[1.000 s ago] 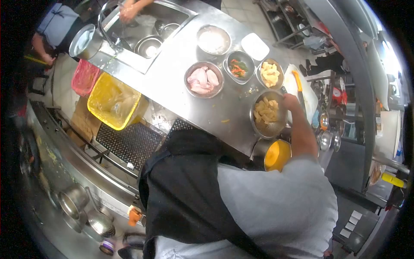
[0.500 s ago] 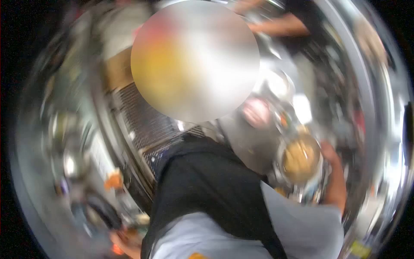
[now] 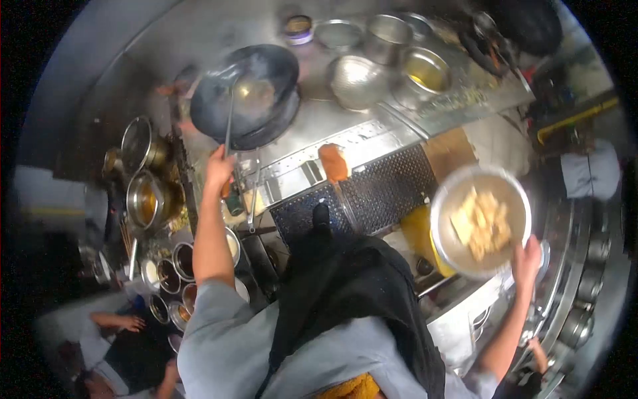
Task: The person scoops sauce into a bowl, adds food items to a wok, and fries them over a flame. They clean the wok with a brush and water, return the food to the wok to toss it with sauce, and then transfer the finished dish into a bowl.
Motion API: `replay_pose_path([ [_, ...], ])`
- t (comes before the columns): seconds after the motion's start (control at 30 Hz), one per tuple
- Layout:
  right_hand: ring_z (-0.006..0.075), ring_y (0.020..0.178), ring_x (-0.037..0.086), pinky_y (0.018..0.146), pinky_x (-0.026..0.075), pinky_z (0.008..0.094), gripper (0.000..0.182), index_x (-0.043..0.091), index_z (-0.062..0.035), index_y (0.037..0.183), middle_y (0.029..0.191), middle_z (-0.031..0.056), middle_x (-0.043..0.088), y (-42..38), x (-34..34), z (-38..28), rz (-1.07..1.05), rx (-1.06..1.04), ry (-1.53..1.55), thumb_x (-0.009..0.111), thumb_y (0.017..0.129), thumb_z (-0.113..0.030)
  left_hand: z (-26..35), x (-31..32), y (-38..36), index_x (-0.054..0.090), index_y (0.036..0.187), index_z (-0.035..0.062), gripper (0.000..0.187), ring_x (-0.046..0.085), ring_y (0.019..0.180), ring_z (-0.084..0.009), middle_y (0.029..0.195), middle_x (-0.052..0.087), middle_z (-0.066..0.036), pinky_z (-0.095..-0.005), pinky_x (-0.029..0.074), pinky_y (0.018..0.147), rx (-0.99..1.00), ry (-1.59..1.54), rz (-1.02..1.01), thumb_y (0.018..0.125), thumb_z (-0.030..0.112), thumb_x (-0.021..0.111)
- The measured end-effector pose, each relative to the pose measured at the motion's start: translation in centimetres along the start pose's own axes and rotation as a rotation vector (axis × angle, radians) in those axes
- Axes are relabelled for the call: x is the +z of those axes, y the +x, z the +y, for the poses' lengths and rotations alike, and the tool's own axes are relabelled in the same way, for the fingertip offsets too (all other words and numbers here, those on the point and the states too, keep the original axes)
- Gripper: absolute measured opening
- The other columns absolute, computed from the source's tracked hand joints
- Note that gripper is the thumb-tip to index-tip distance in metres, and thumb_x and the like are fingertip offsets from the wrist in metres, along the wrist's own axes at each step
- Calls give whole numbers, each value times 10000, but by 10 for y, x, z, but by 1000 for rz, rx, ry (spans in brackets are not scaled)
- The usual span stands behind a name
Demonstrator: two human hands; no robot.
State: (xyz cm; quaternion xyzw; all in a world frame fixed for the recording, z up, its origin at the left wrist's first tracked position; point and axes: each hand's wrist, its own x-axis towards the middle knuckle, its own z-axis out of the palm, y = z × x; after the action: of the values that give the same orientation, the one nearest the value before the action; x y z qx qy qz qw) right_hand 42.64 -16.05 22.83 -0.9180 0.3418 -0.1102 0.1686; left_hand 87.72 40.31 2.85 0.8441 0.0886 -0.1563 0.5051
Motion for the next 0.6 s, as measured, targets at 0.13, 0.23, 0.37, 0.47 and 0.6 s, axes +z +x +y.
replay_pose_path([
  [0.13, 320, 716, 637, 671, 487, 407, 222, 610, 31, 915, 789, 233, 628, 164, 82, -162, 46, -287, -4, 593, 814, -165, -2, -16, 1, 405, 1458, 86, 585, 482, 397, -154, 634, 533, -56, -318, 414, 369, 73, 29, 102, 901, 122, 583],
  [0.23, 388, 797, 653, 704, 503, 452, 237, 633, 3, 960, 839, 242, 646, 222, 145, -306, 14, -496, 158, 597, 819, -184, 9, -34, -35, 380, 1484, 136, 620, 489, 413, -149, 624, 530, -48, -319, 412, 384, 14, -48, 135, 900, 121, 589],
  [0.37, 409, 737, 664, 660, 539, 486, 124, 616, -57, 849, 822, 207, 676, 247, 243, -445, 114, -868, 57, 630, 782, -160, 15, -56, -64, 390, 1482, 167, 613, 484, 443, -161, 602, 511, -61, -325, 427, 456, 55, 106, 248, 904, 139, 592],
  [0.47, 358, 714, 693, 645, 562, 462, 65, 608, -67, 833, 781, 180, 691, 243, 290, -515, 94, -1001, -94, 581, 803, -118, 0, -68, -62, 396, 1474, 164, 605, 498, 498, -184, 609, 508, -106, -346, 449, 545, 109, 298, 344, 902, 161, 593],
  [0.6, 341, 717, 702, 634, 565, 455, 81, 606, -53, 851, 782, 178, 695, 261, 305, -548, 138, -1062, -75, 548, 811, -93, 10, -74, -56, 396, 1470, 165, 613, 521, 567, -221, 645, 536, -145, -361, 457, 613, 51, 253, 365, 892, 172, 600],
])
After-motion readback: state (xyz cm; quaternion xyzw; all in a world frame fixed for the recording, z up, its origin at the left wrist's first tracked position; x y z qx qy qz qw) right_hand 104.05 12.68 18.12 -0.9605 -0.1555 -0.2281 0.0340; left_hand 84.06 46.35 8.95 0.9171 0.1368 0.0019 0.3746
